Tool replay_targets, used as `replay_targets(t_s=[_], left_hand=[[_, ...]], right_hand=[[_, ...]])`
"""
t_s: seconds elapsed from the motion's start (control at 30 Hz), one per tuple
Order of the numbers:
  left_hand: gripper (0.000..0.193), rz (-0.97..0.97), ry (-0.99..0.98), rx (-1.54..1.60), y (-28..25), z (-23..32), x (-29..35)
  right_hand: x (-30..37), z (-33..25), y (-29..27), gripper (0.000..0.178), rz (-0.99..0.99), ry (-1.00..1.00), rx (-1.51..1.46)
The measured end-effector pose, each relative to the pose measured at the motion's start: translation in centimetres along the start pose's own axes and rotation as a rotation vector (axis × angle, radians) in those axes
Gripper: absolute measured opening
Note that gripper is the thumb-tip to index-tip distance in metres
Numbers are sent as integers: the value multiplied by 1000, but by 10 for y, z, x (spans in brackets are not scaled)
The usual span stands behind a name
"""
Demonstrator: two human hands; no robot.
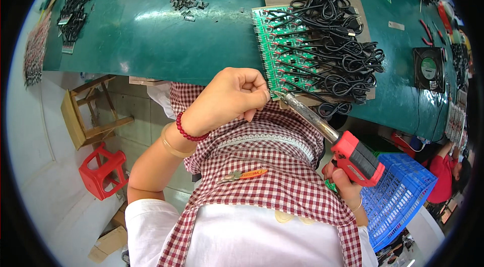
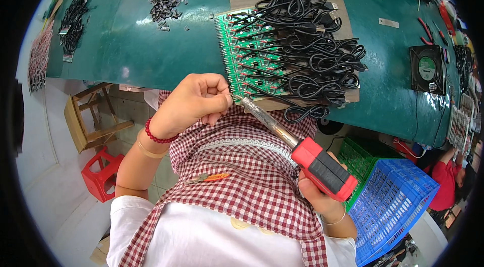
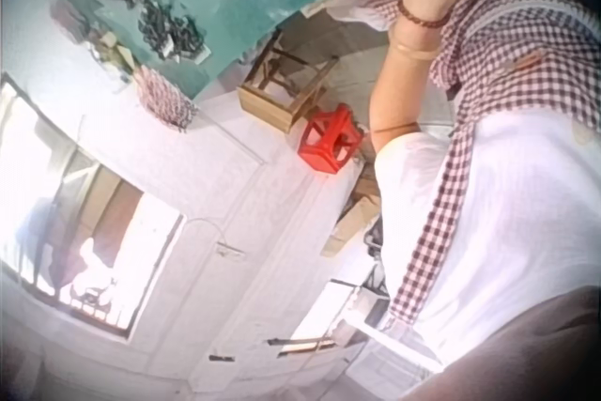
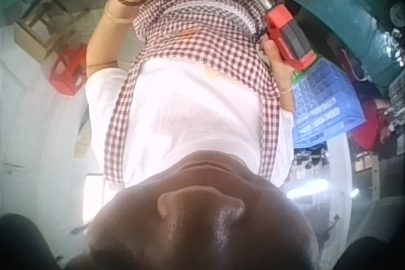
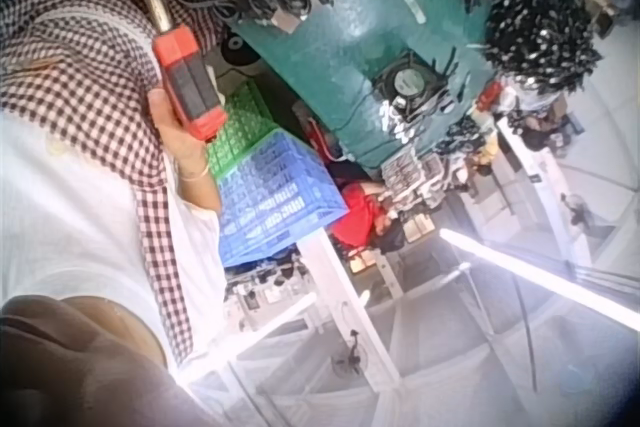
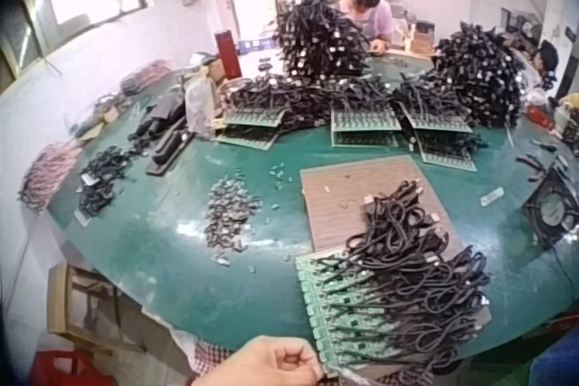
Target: The person assembles circuit boards by picking up electronic components by hand, positioning them on the board, and soldering them with a soldering iron.
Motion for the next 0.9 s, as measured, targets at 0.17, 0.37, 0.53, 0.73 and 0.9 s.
replay_targets(t_s=[0.17,0.37,0.53,0.73,0.9], left_hand=[[8,10,-15,1,0,1,1],[6,4,-13,2,0,1,0],[5,1,5,1,1,2,1],[6,-7,10,0,1,2,0],[6,1,3,15,1,1,0]], right_hand=[[6,6,2,16,-94,-20,66],[9,2,-2,16,23,74,-135],[8,9,-4,18,26,58,-105],[7,1,-5,18,52,49,-160],[7,3,-6,18,50,75,-162]])
Point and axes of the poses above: each hand's wrist, its own x-axis away from the middle knuckle, its own y-axis out of the palm, z = x × y, the point moved 10 cm from there along -x, towards the middle knuckle, and after that the axes turned 3 degrees about -y, right-handed, at the moved point
